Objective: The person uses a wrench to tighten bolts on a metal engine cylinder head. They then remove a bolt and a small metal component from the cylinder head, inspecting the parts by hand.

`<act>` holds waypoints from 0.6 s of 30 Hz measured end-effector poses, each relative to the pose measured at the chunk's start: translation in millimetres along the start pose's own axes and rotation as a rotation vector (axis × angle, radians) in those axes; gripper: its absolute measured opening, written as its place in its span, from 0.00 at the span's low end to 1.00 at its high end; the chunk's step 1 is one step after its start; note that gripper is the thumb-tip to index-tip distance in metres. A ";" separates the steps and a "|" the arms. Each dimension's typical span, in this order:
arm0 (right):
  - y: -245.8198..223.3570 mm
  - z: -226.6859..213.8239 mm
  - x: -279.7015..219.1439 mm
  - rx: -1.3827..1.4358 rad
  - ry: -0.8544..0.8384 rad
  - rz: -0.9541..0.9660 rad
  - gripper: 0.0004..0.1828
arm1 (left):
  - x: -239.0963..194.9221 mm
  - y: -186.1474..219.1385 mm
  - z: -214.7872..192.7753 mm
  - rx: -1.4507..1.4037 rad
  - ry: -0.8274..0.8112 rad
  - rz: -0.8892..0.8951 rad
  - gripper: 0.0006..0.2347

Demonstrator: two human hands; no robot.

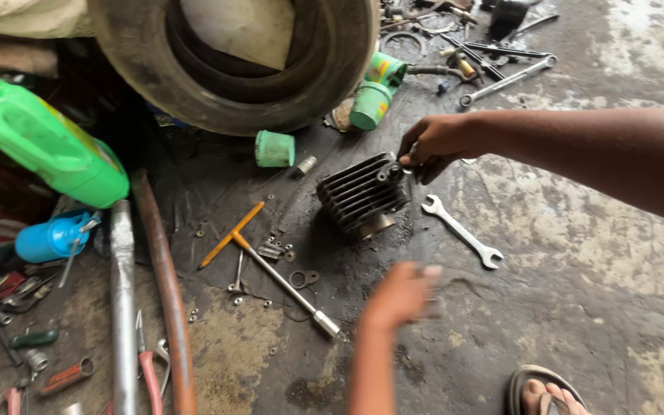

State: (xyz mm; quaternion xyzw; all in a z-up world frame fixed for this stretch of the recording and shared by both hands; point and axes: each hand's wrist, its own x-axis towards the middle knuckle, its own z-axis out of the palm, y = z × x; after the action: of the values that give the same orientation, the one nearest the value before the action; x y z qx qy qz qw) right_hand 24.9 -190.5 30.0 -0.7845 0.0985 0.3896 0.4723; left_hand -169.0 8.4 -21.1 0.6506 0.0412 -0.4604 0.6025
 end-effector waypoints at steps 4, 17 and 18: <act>-4.9 2.8 -1.0 -0.118 0.061 0.027 0.16 | 38.0 5.9 77.6 -0.345 -0.124 0.270 0.15; 13.4 7.1 6.5 -0.471 0.271 0.019 0.27 | 194.3 87.8 164.9 -0.888 -0.025 0.453 0.20; 14.5 5.5 11.2 -0.581 0.280 -0.044 0.28 | 195.8 94.6 161.3 -0.899 -0.019 0.489 0.22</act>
State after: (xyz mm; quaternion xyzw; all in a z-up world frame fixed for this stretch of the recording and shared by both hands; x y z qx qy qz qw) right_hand 22.0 -191.4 11.1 -0.9345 0.0302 0.2792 0.2186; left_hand -87.9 -247.9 -53.3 0.3134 0.0763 -0.2486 0.9133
